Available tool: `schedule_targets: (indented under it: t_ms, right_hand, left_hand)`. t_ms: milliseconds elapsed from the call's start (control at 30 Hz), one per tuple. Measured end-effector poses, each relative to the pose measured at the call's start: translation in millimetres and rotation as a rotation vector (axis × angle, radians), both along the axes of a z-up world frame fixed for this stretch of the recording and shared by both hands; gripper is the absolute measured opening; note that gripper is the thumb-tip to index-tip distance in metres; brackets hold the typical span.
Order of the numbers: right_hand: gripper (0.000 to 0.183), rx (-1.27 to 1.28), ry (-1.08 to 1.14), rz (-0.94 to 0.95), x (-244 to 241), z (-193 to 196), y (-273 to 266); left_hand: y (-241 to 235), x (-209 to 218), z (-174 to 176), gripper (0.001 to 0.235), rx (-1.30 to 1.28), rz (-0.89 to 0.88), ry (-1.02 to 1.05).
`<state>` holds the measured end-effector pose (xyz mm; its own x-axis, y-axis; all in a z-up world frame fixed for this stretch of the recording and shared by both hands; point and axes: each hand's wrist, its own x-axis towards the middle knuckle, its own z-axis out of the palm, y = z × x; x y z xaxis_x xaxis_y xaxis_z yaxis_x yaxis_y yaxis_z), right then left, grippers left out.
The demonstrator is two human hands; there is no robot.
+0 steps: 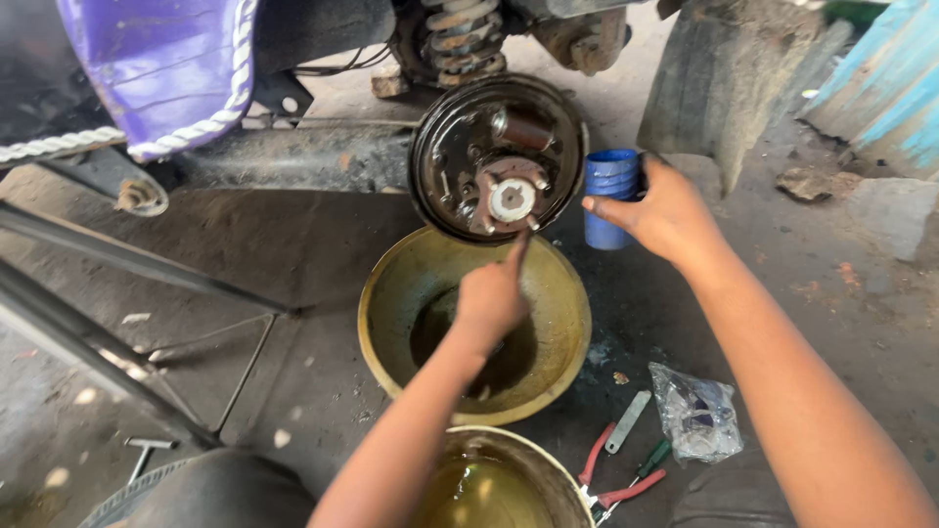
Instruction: The person cleans a motorcycle wheel hub assembly by pouring liquid from a blue container into the hub and wiping the components with their hands. The person repeatedly scoops liquid from a yellow basin to rinse the hub and uses their fingers to scrub the internal parts.
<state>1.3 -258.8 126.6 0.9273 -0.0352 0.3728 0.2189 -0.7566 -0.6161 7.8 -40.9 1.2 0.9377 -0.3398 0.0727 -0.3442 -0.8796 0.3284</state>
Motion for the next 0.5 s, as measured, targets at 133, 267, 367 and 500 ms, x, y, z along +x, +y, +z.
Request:
schedule_targets:
  t_ms: [133, 267, 367, 500]
  right_hand:
    - [0.061, -0.079, 0.068, -0.059, -3.5, 1.2, 0.2]
    - [0.062, -0.075, 0.123, -0.097, -7.5, -8.9, -10.9]
    - [0.065, -0.117, 0.113, -0.131, -7.3, -13.1, -29.4]
    - [0.067, -0.133, 0.098, -0.146, -5.3, -18.4, -51.9]
  left_hand:
    - [78.2, 2.8, 10.8, 0.087, 0.431, -0.05, -0.255]
    - [131.7, 28.4, 41.2, 0.058, 0.756, -0.141, -0.327]
    - [167.0, 46.6, 76.4, 0.066, 0.89, -0.2, -0.441]
    - [166.6, 57.9, 93.1, 0.062, 0.914, -0.211, -0.598]
